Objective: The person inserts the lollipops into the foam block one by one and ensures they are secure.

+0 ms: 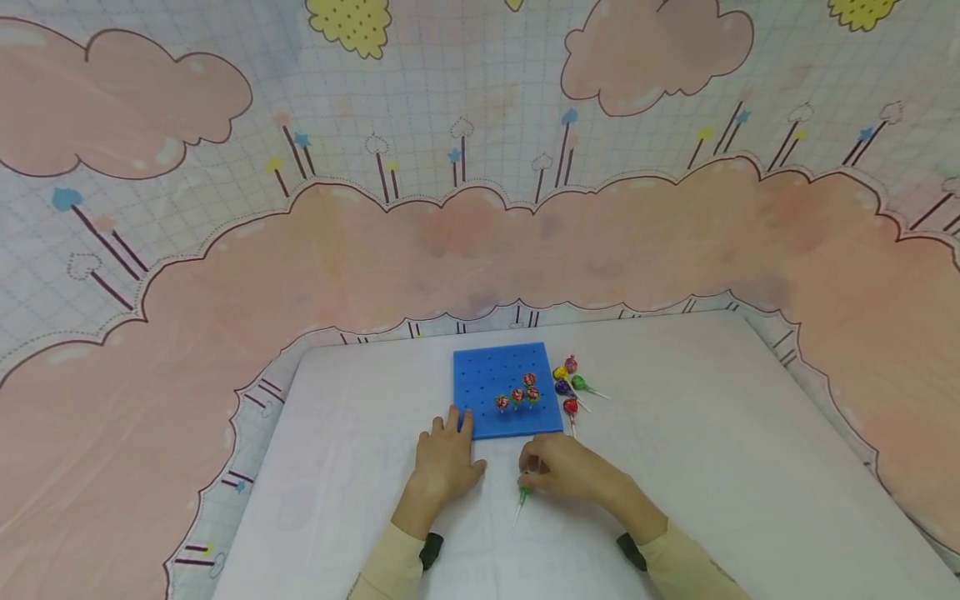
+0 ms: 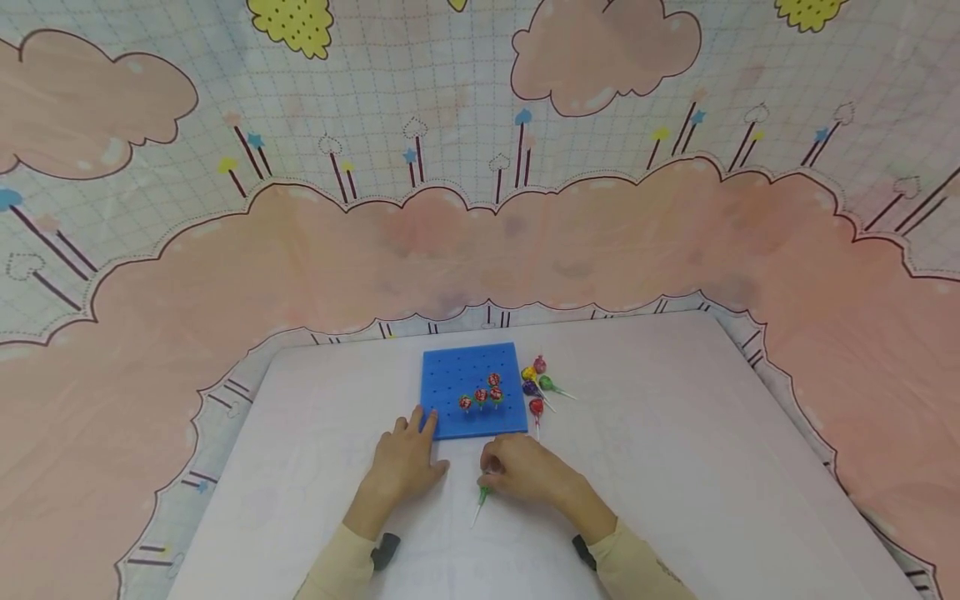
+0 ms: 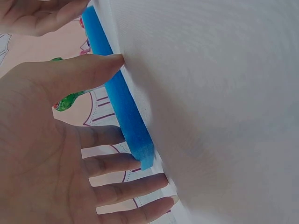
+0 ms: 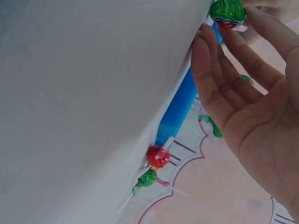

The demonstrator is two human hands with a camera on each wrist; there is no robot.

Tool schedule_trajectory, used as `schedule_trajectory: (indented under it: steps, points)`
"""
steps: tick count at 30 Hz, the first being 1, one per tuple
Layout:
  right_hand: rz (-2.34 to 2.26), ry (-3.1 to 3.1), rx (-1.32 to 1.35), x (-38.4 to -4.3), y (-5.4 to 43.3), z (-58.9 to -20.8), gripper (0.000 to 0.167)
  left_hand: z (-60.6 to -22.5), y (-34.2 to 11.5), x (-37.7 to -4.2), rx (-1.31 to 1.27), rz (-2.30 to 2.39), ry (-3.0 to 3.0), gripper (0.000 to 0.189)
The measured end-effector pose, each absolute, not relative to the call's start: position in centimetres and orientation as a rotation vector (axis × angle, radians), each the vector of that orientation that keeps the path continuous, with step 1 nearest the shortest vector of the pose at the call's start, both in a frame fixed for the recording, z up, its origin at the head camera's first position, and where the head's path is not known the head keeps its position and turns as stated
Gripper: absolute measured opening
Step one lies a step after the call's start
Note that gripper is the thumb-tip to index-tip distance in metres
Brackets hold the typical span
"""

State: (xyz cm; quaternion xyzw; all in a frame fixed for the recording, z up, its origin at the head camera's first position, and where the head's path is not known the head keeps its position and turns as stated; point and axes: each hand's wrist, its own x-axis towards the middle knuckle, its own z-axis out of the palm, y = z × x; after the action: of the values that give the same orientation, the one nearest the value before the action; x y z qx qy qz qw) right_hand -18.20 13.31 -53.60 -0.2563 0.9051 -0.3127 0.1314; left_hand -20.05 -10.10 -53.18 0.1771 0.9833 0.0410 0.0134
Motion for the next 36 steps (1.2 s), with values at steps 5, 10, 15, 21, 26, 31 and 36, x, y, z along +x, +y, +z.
schedule_trajectory:
  steps: [5,10,15,21,26,31,36]
  points:
    - [-0.911,2.613,-0.776,-18.2,13.3,-53.4,0.016,-53.3,-10.1,-20.2,0.551,0.125,3.063,0.085]
    - [-0.903,2.624,-0.804,-18.1,13.2,-53.5,0.013,-53.2,-10.1,-20.2,0.553,0.123,3.058,0.085]
    - [-0.895,2.64,-0.816,-18.1,13.2,-53.6,0.012,-53.3,-10.1,-20.2,0.558,0.124,3.07,0.084]
    - [-0.903,2.653,-0.819,-18.1,13.3,-53.7,0.012,-53.3,-10.1,-20.1,0.558,0.12,3.071,0.085]
    - [-0.93,2.636,-0.799,-18.1,13.3,-53.7,0.012,-53.4,-10.1,-20.2,0.561,0.13,3.074,0.084]
    - [-0.988,2.618,-0.78,-18.0,13.4,-53.3,0.013,-53.4,-10.1,-20.2,0.555,0.131,3.073,0.085]
    - [-1.025,2.648,-0.758,-18.0,13.7,-52.7,0.016,-53.4,-10.1,-20.2,0.552,0.135,3.067,0.085]
